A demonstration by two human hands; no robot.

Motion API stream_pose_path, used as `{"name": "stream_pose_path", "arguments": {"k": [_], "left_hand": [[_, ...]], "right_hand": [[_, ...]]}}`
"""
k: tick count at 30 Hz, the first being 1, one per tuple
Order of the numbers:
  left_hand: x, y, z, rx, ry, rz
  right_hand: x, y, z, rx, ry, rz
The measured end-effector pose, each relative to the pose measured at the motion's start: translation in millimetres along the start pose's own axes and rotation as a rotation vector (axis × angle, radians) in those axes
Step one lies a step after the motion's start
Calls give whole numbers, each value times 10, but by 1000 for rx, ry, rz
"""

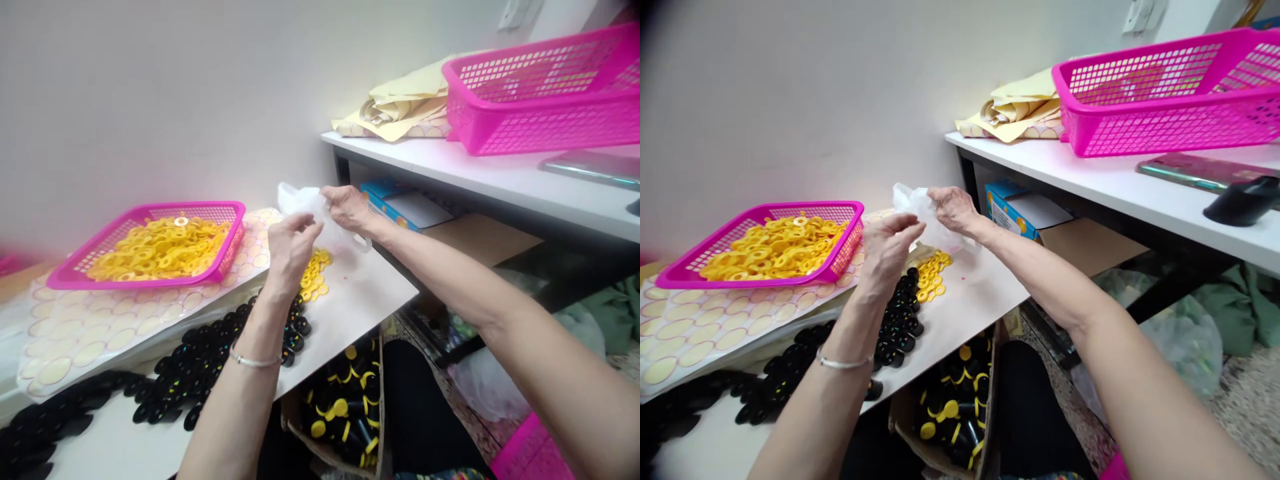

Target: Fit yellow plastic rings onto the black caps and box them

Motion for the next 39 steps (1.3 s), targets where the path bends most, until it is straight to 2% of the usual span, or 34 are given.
{"name": "stream_pose_path", "arguments": {"k": [2,5,8,10,12,14,16,18,20,23,26,28,31,33,36,39], "left_hand": [[-106,272,-61,-21,-102,-25],[-385,872,-49,-128,-195,-94],[-645,1524,10,-175,-242,-98],[-728,1889,34,-161,-252,-69],[-733,2165,32,-146,-230,-35],[-702,2356,-4,-149,-209,-17],[-669,2485,-88,-149,-206,9],[-646,2579,-234,-99,-229,86],[-639,2662,-435,-5,-298,194],[-662,2776,-778,136,-497,308],[-707,2870,-1092,275,-769,352],[-739,2913,-1232,341,-920,383],[-782,2935,-1300,351,-1025,432],[-801,2919,-1274,323,-1053,453],[-816,2860,-1209,300,-1088,478],[-852,2776,-1177,310,-1126,489]], "right_hand": [[58,-150,52,49,126,2],[104,-342,195,101,260,47],[142,-460,393,137,279,104],[194,-471,548,165,284,172],[261,-420,752,123,282,235],[319,-319,1000,-12,260,260],[351,-199,1226,-144,223,253],[362,-99,1360,-199,210,256],[358,-35,1374,-174,241,286],[296,51,1223,-22,335,298],[114,241,1075,122,360,125],[-47,432,1112,56,314,-85],[-244,709,1356,-197,219,-380],[-301,808,1535,-296,164,-472],[-295,816,1742,-352,128,-427],[-271,784,1854,-387,157,-361]]}}
Point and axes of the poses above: each hand's wrist, its own y-axis away from the middle knuckle, its own z-axis out of the palm, x = y × z, the point moved 3 cm from there along -y, towards the middle knuckle, and after that the axes turned 15 degrees about y, right-handed, at the moved point
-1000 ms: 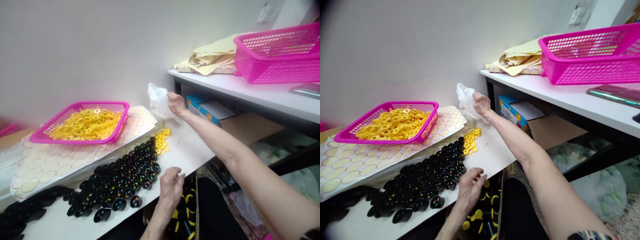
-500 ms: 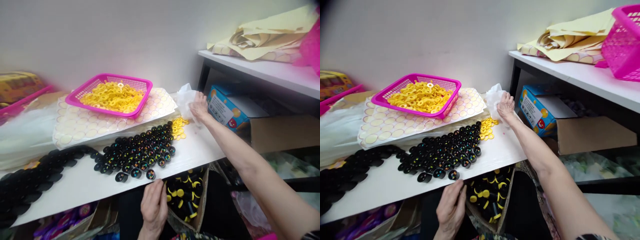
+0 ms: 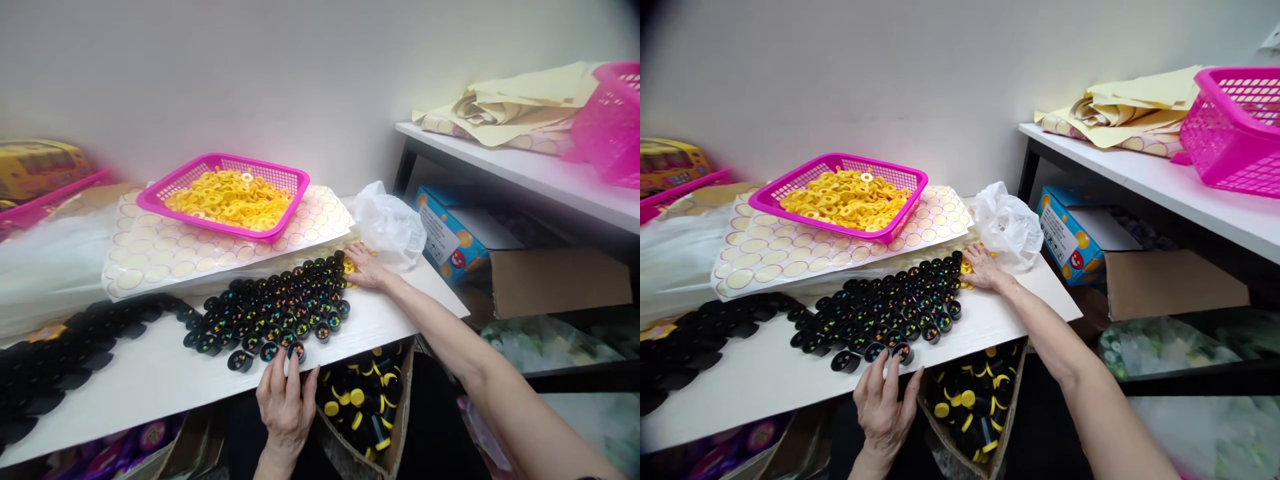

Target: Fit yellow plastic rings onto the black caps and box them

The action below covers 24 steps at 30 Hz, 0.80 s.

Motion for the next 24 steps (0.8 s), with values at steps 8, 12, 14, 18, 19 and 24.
{"name": "stream_pose_path", "arguments": {"k": [8,12,14,18,19,24], "left_hand": [[-41,-78,210,-47,-18,36],[-38,-99,239,-43,-37,56],[-42,-94,245,-39,-38,67],[-10,-81,254,-25,-39,115],[9,-81,256,-25,-37,131],[80,-81,252,-42,-45,165]], "right_hand": [[86,180,-66,-25,68,-7],[175,436,-170,2,121,-38],[216,546,-214,25,127,-51],[259,549,-237,49,87,-66],[261,491,-227,41,78,-51],[288,55,-153,-59,107,186]]}}
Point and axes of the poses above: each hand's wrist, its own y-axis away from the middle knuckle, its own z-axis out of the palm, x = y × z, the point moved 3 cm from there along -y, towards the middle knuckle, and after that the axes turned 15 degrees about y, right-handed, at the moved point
